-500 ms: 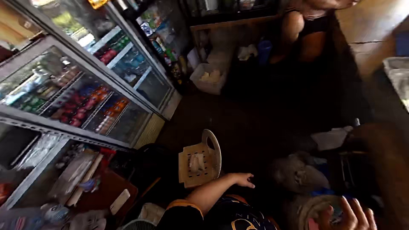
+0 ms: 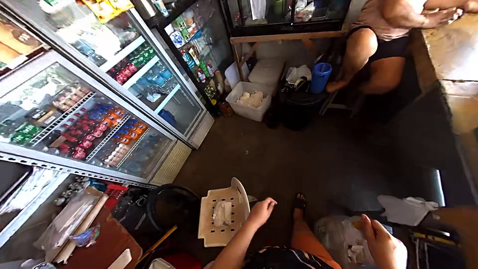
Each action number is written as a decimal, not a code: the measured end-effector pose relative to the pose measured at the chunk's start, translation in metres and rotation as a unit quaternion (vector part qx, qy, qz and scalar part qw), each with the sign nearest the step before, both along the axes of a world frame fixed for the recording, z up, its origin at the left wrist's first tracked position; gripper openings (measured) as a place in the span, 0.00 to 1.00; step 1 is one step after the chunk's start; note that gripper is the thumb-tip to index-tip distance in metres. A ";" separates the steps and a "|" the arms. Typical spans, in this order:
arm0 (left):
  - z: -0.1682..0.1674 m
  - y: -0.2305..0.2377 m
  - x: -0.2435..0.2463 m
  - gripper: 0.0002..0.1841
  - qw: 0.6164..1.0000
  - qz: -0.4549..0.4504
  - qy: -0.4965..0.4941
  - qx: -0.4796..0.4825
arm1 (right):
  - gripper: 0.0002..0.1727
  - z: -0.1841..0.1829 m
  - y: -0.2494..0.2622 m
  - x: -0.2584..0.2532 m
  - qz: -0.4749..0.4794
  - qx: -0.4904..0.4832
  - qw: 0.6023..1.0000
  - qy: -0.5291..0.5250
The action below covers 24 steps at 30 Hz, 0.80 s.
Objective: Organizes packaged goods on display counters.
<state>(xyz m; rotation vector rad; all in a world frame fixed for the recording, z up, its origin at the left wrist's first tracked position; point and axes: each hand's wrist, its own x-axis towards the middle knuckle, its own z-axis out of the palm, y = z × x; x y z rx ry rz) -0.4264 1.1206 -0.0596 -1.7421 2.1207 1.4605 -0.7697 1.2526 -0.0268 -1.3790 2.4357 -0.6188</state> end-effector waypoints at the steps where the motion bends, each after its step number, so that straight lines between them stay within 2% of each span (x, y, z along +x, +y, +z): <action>1: -0.005 -0.022 -0.002 0.22 0.999 0.008 -0.030 -0.013 | 0.31 -0.002 -0.017 -0.015 0.002 0.004 1.000 0.006; 4: -0.015 -0.086 -0.005 0.25 0.987 0.043 -0.152 -0.002 | 0.30 0.007 -0.076 -0.057 0.007 0.002 1.000 0.011; 7: -0.018 -0.138 0.008 0.31 0.958 0.188 -0.218 -0.001 | 0.29 0.013 -0.127 -0.093 -0.005 -0.015 1.000 -0.001; 10: 0.002 -0.187 0.046 0.26 0.910 0.348 -0.193 -0.117 | 0.32 0.001 -0.172 -0.133 -0.014 0.017 1.000 0.006; 13: 0.043 -0.209 0.094 0.26 0.863 0.430 -0.157 -0.215 | 0.35 0.014 -0.229 -0.177 -0.029 0.047 0.998 0.006; 15: 0.065 -0.218 0.124 0.27 0.829 0.491 -0.148 -0.223 | 0.36 0.031 -0.285 -0.204 -0.042 0.018 0.999 0.016; 17: 0.070 -0.226 0.148 0.25 0.796 0.554 -0.140 -0.202 | 0.34 0.046 -0.351 -0.221 -0.046 -0.031 0.998 0.033; 19: 0.055 -0.236 0.161 0.23 0.770 0.596 -0.151 -0.171 | 0.28 0.054 -0.421 -0.223 -0.026 -0.091 0.994 0.047; 21: 0.026 -0.251 0.161 0.23 0.757 0.620 -0.147 -0.148 | 0.21 0.049 -0.490 -0.208 0.036 -0.155 0.987 0.039; 24: -0.020 -0.304 0.139 0.21 0.729 0.662 -0.105 -0.141 | 0.15 0.034 -0.583 -0.150 0.131 -0.170 0.976 -0.046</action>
